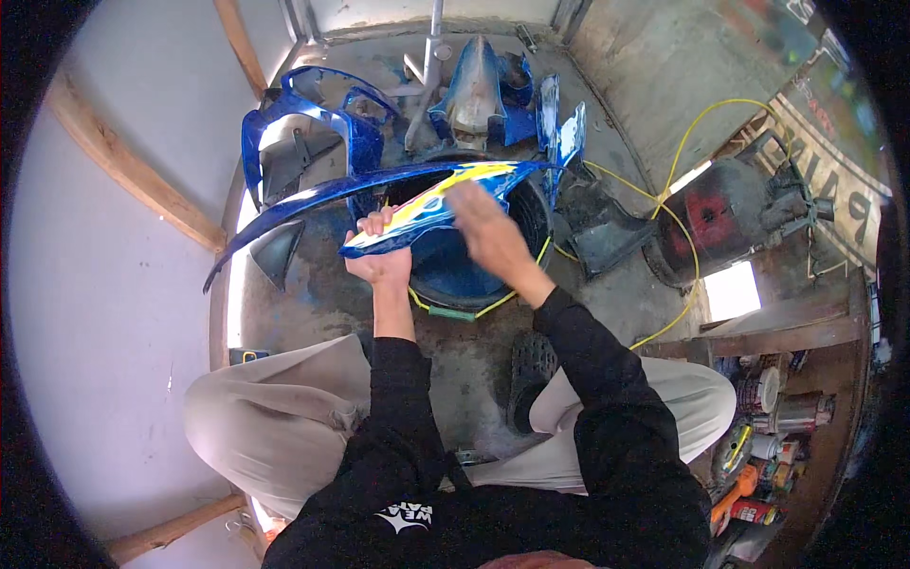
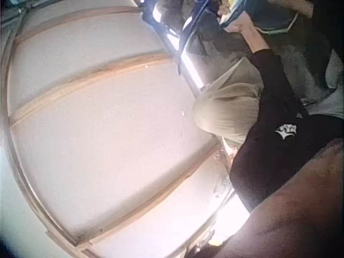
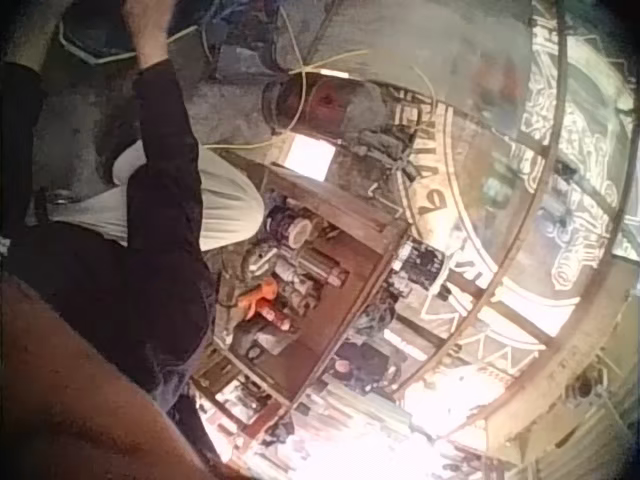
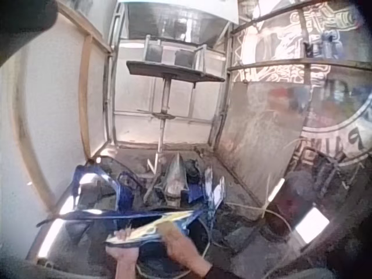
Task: The person holds a painted motorcycle fairing piece and rubs its surface with a sanding pad over a bucket of water.
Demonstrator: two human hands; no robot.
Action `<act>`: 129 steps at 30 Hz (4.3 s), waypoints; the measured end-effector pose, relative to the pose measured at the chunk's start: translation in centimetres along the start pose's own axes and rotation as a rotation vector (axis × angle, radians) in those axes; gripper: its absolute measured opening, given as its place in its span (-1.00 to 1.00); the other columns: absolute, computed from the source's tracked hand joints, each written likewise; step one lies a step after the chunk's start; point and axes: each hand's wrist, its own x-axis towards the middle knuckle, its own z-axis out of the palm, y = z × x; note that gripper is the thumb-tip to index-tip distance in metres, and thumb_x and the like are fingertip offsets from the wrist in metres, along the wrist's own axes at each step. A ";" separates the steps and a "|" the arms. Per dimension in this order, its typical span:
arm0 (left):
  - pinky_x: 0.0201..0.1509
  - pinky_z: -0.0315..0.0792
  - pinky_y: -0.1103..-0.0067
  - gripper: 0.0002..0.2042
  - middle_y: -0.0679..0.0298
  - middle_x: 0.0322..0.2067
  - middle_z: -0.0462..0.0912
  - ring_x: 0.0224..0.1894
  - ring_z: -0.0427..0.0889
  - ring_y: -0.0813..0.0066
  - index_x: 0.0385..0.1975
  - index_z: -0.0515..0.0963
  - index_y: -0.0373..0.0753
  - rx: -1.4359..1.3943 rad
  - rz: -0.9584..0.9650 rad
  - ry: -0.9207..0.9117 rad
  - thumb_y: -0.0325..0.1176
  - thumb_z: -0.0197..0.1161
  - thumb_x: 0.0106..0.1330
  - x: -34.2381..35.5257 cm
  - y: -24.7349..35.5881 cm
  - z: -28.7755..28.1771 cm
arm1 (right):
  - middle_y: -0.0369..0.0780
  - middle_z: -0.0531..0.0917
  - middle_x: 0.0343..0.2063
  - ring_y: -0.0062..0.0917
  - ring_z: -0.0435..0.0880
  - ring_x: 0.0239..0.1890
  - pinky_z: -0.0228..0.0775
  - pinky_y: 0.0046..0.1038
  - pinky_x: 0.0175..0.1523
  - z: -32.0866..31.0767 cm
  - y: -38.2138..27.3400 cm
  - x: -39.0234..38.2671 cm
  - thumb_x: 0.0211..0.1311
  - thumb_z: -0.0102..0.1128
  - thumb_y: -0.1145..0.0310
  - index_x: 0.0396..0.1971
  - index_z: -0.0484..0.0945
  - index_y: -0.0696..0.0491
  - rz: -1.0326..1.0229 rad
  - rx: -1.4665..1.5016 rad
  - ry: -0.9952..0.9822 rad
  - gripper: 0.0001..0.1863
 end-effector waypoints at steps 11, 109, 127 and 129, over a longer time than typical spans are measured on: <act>0.29 0.21 0.17 -0.72 0.23 -0.56 0.34 -0.28 0.31 0.22 -0.57 0.31 -0.12 0.051 0.014 0.034 -0.11 -0.05 0.31 -0.1 -0.1 0.5 | 0.10 0.41 0.36 0.08 0.33 0.42 0.19 -0.05 0.50 -0.4 5.9 -0.4 0.47 0.16 0.31 0.33 0.36 0.29 0.141 -0.074 0.060 -0.45; 0.29 0.23 0.19 -0.70 0.24 -0.54 0.34 -0.27 0.32 0.23 -0.55 0.32 -0.13 0.011 0.018 0.011 -0.05 -0.01 0.29 0.2 -0.1 -0.3 | 0.08 0.59 0.22 0.06 0.52 0.32 0.52 -0.09 0.28 3.2 -4.5 -0.6 0.51 0.10 0.40 0.25 0.50 0.16 0.044 -0.038 0.172 -0.61; 0.28 0.22 0.18 -0.70 0.23 -0.52 0.34 -0.24 0.32 0.21 -0.53 0.34 -0.14 0.014 0.027 0.058 -0.08 -0.07 0.34 -0.2 0.0 0.5 | 0.00 0.56 0.28 0.00 0.46 0.39 0.23 0.01 0.50 1.1 -2.4 -0.3 0.43 0.05 0.50 0.23 0.53 0.14 0.102 0.090 -0.006 -0.60; 0.24 0.23 0.16 -0.69 0.23 -0.54 0.30 -0.25 0.30 0.20 -0.53 0.30 -0.12 -0.014 0.004 0.085 -0.08 -0.17 0.38 -0.3 -1.2 0.9 | 0.04 0.64 0.11 0.04 0.60 0.17 0.45 -0.04 0.31 -0.2 2.7 -1.2 0.44 0.05 0.50 0.15 0.56 0.14 0.155 -0.125 0.123 -0.67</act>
